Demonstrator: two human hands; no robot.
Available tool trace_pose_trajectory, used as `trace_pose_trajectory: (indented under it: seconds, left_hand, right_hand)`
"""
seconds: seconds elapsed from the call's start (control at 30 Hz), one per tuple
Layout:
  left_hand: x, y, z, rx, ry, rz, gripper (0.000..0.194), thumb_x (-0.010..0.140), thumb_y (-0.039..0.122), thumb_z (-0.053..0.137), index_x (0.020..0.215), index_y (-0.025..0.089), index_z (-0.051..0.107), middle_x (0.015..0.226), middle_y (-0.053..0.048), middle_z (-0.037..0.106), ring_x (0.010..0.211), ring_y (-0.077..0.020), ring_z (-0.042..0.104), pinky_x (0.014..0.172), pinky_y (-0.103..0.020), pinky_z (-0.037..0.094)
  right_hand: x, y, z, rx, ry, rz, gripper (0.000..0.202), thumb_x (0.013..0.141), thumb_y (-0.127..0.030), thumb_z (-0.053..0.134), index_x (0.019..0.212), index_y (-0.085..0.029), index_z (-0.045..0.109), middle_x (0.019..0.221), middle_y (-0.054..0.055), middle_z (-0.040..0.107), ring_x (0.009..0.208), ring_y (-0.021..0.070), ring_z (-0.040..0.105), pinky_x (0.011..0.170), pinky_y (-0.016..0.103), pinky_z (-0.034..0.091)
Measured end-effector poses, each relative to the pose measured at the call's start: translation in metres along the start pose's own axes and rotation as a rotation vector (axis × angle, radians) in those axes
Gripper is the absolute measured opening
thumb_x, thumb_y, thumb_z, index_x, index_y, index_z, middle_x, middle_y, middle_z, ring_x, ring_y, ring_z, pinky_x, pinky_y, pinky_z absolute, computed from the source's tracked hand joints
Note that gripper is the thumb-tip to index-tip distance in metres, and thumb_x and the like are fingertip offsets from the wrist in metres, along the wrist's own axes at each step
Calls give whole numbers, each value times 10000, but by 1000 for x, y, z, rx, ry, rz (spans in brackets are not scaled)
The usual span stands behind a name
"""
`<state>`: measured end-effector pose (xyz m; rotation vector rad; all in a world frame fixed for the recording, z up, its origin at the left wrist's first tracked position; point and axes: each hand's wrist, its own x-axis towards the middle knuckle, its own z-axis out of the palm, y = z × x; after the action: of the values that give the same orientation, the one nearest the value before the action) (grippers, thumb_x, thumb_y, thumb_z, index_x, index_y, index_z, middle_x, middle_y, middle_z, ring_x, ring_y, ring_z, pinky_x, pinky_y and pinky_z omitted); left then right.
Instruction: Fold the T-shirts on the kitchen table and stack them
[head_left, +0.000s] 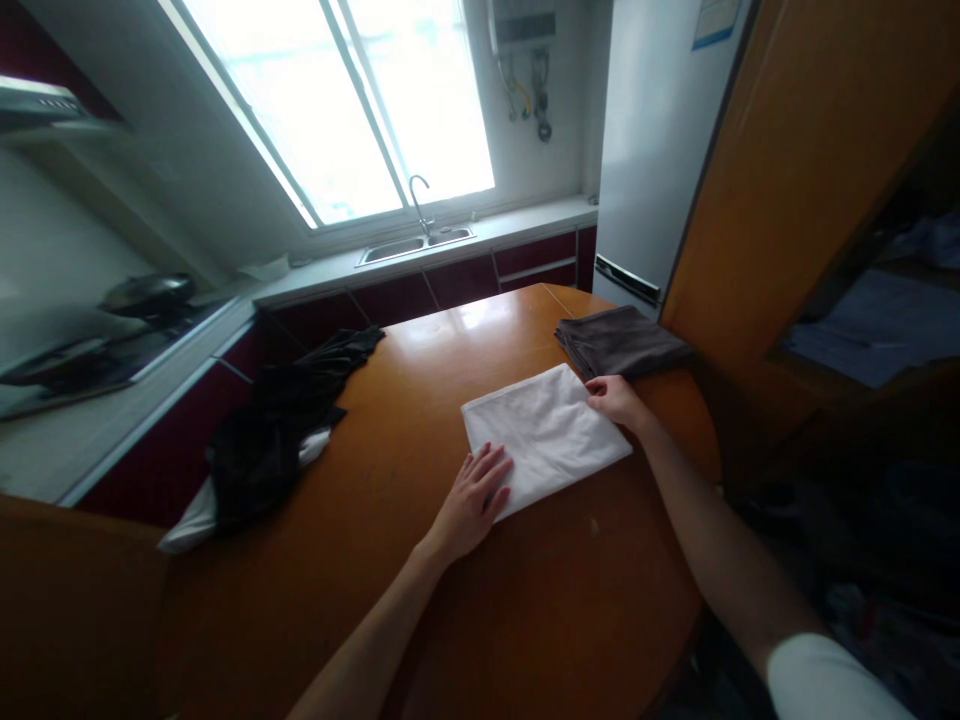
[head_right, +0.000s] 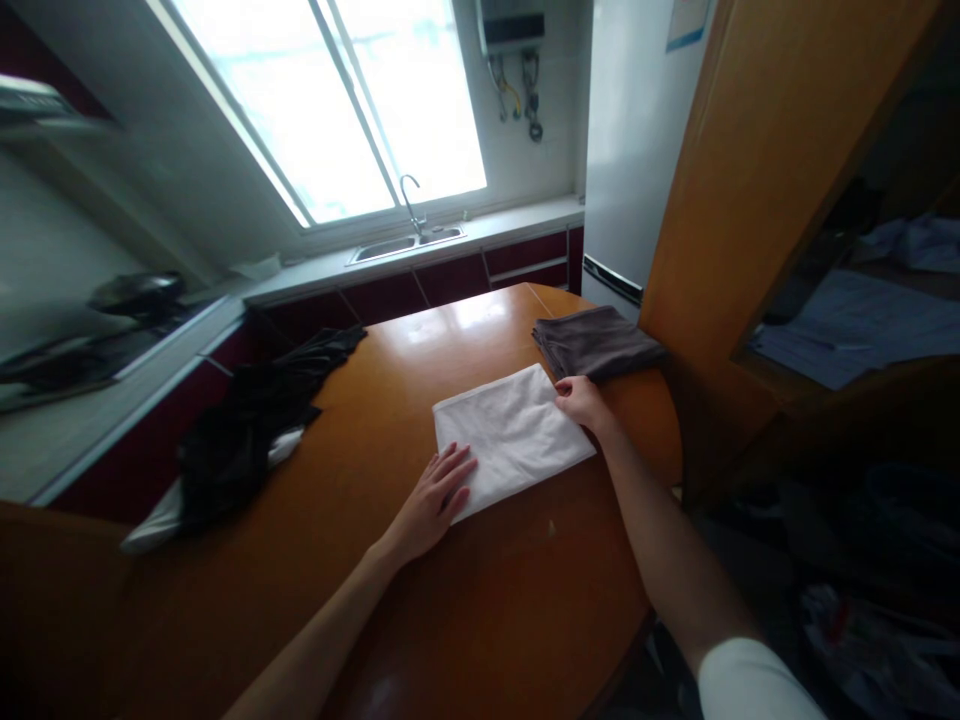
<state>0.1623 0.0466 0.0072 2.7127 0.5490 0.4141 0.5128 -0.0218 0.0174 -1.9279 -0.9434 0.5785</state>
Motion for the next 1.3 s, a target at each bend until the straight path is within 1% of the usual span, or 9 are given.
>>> trace_pose_trajectory:
  seconds: [0.13, 0.23, 0.37, 0.47, 0.57, 0.77, 1.07, 1.17, 1.3]
  left_hand:
    - [5, -1, -7, -14, 67, 2, 419, 1043, 364, 442, 1432, 248, 545, 1567, -83, 462, 1517, -256, 304, 1244, -557, 246]
    - [23, -6, -10, -1, 156, -32, 406, 1036, 331, 443, 1414, 237, 555, 1540, -88, 496, 1499, -250, 342, 1237, -543, 270]
    - [63, -15, -5, 87, 187, -128, 412, 1015, 249, 423, 1397, 212, 571, 1527, -101, 511, 1479, -270, 378, 1221, -545, 296]
    - [89, -20, 2, 186, 140, -230, 445, 1008, 273, 439, 1433, 188, 541, 1573, -130, 446, 1504, -308, 323, 1224, -570, 257]
    - [99, -23, 11, 230, 78, -318, 523, 1020, 402, 437, 1499, 195, 470, 1630, -141, 341, 1533, -340, 234, 1220, -614, 208]
    - [95, -28, 19, 211, 27, -359, 562, 1032, 456, 380, 1542, 223, 416, 1660, -116, 274, 1552, -327, 171, 1226, -612, 172]
    - [95, -16, 13, 252, 92, -313, 530, 1008, 438, 451, 1489, 219, 479, 1635, -128, 337, 1543, -328, 205, 1229, -626, 137]
    - [90, 2, 14, 259, 117, -194, 533, 989, 415, 497, 1486, 224, 483, 1637, -112, 338, 1543, -322, 206, 1237, -609, 135]
    - [84, 23, 26, 191, 8, -60, 564, 1006, 511, 443, 1523, 283, 439, 1656, -67, 303, 1549, -307, 195, 1234, -597, 175]
  right_hand:
    - [-8, -7, 2, -218, 186, -8, 215, 808, -197, 664, 996, -159, 762, 962, 133, 760, 948, 265, 694, 875, 336, 496]
    - [-17, -19, 19, -368, 348, -192, 292, 921, -230, 511, 1099, -163, 733, 1047, 142, 739, 1014, 257, 667, 935, 341, 472]
    - [-22, -33, 57, -472, 173, -455, 431, 968, -253, 429, 1327, -130, 634, 1382, 162, 617, 1302, 259, 524, 1131, 372, 344]
    - [-21, -31, 77, -602, 54, -443, 563, 990, -329, 407, 1508, -115, 457, 1613, 154, 374, 1508, 279, 276, 1232, 452, 156]
    - [-17, -22, 83, -659, 27, -378, 643, 1005, -371, 361, 1564, -54, 341, 1645, 177, 287, 1540, 273, 207, 1245, 450, 114]
    - [-5, -15, 80, -724, 22, -324, 669, 1032, -424, 313, 1569, -26, 308, 1644, 208, 259, 1543, 286, 197, 1245, 494, 97]
    - [25, -18, 59, -681, -175, -330, 696, 1022, -506, 371, 1584, -101, 310, 1672, 174, 194, 1557, 281, 147, 1240, 525, 131]
    - [23, -24, 38, -437, -110, -414, 618, 1031, -443, 331, 1535, -95, 417, 1635, 179, 309, 1528, 246, 262, 1233, 458, 219]
    - [-5, -20, 18, -221, 62, -533, 567, 1039, -371, 250, 1499, -138, 486, 1565, 125, 460, 1466, 194, 391, 1212, 376, 291]
